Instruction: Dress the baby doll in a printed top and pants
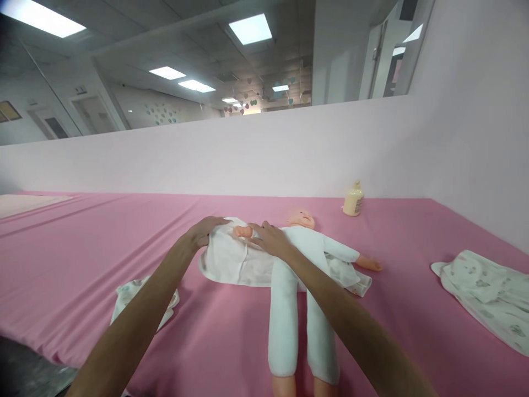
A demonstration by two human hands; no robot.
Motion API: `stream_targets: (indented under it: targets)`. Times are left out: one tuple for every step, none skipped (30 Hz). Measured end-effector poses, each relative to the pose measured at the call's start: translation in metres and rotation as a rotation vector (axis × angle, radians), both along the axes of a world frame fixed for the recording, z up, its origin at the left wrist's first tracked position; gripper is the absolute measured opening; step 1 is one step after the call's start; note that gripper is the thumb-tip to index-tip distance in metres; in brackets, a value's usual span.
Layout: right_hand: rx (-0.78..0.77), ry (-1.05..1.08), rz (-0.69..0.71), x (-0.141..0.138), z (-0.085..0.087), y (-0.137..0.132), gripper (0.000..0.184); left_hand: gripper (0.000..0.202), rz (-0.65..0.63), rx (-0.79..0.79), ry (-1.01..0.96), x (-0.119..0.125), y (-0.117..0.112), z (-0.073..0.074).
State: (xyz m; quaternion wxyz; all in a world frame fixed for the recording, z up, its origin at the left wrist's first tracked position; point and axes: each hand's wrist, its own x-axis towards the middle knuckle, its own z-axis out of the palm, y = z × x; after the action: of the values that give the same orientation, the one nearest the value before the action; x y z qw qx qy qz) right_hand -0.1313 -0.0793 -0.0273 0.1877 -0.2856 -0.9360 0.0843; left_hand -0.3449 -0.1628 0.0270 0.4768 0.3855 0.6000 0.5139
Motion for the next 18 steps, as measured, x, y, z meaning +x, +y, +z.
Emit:
stream_targets:
  targets:
    - [0.012,-0.023,0.004,-0.001,-0.001,-0.001,0.062,0.013,0.036,-0.009,-0.050,0.004,0.000,0.004]
    - [0.031,-0.046,0.009,-0.003,-0.002,-0.001,0.062,0.012,0.084,-0.015,-0.082,0.009,0.001,0.008]
    - [0.058,-0.072,0.012,-0.004,-0.004,0.000,0.063,0.011,0.139,-0.006,-0.098,0.015,0.002,0.011]
    - [0.089,-0.097,0.011,-0.006,-0.006,0.000,0.063,0.010,0.192,0.020,-0.104,0.022,0.003,0.013]
    - [0.114,-0.120,0.007,-0.009,-0.009,0.001,0.065,0.010,0.238,0.067,-0.101,0.029,0.005,0.015]
    - [0.133,-0.139,0.002,-0.011,-0.012,0.002,0.067,0.013,0.276,0.120,-0.088,0.037,0.006,0.016]
    - [0.146,-0.156,-0.006,-0.013,-0.015,0.002,0.069,0.017,0.300,0.164,-0.068,0.046,0.007,0.016]
    - [0.157,-0.171,-0.011,-0.015,-0.018,0.002,0.070,0.021,0.310,0.196,-0.046,0.054,0.009,0.017]
    - [0.169,-0.186,-0.010,-0.016,-0.021,0.001,0.068,0.024,0.307,0.217,-0.022,0.063,0.011,0.017]
    - [0.176,-0.198,-0.004,-0.017,-0.023,0.000,0.064,0.025,0.296,0.231,0.003,0.072,0.014,0.016]
    - [0.174,-0.205,0.005,-0.017,-0.025,-0.001,0.060,0.025,0.280,0.237,0.026,0.080,0.017,0.016]
    - [0.165,-0.206,0.014,-0.018,-0.026,-0.003,0.055,0.024,0.258,0.235,0.044,0.087,0.020,0.015]
    - [0.149,-0.202,0.019,-0.017,-0.026,-0.003,0.050,0.024,0.233,0.234,0.060,0.093,0.023,0.014]
    - [0.126,-0.190,0.019,-0.017,-0.025,-0.003,0.045,0.023,0.206,0.230,0.078,0.098,0.026,0.013]
    - [0.104,-0.171,0.009,-0.016,-0.023,-0.002,0.039,0.022,0.180,0.221,0.097,0.102,0.028,0.011]
    - [0.086,-0.149,-0.005,-0.016,-0.021,0.000,0.035,0.022,0.148,0.211,0.112,0.104,0.029,0.009]
    - [0.070,-0.125,-0.020,-0.015,-0.017,0.003,0.033,0.022,0.111,0.203,0.119,0.106,0.029,0.007]
    - [0.054,-0.098,-0.036,-0.014,-0.013,0.006,0.032,0.024,0.074,0.200,0.120,0.106,0.029,0.005]
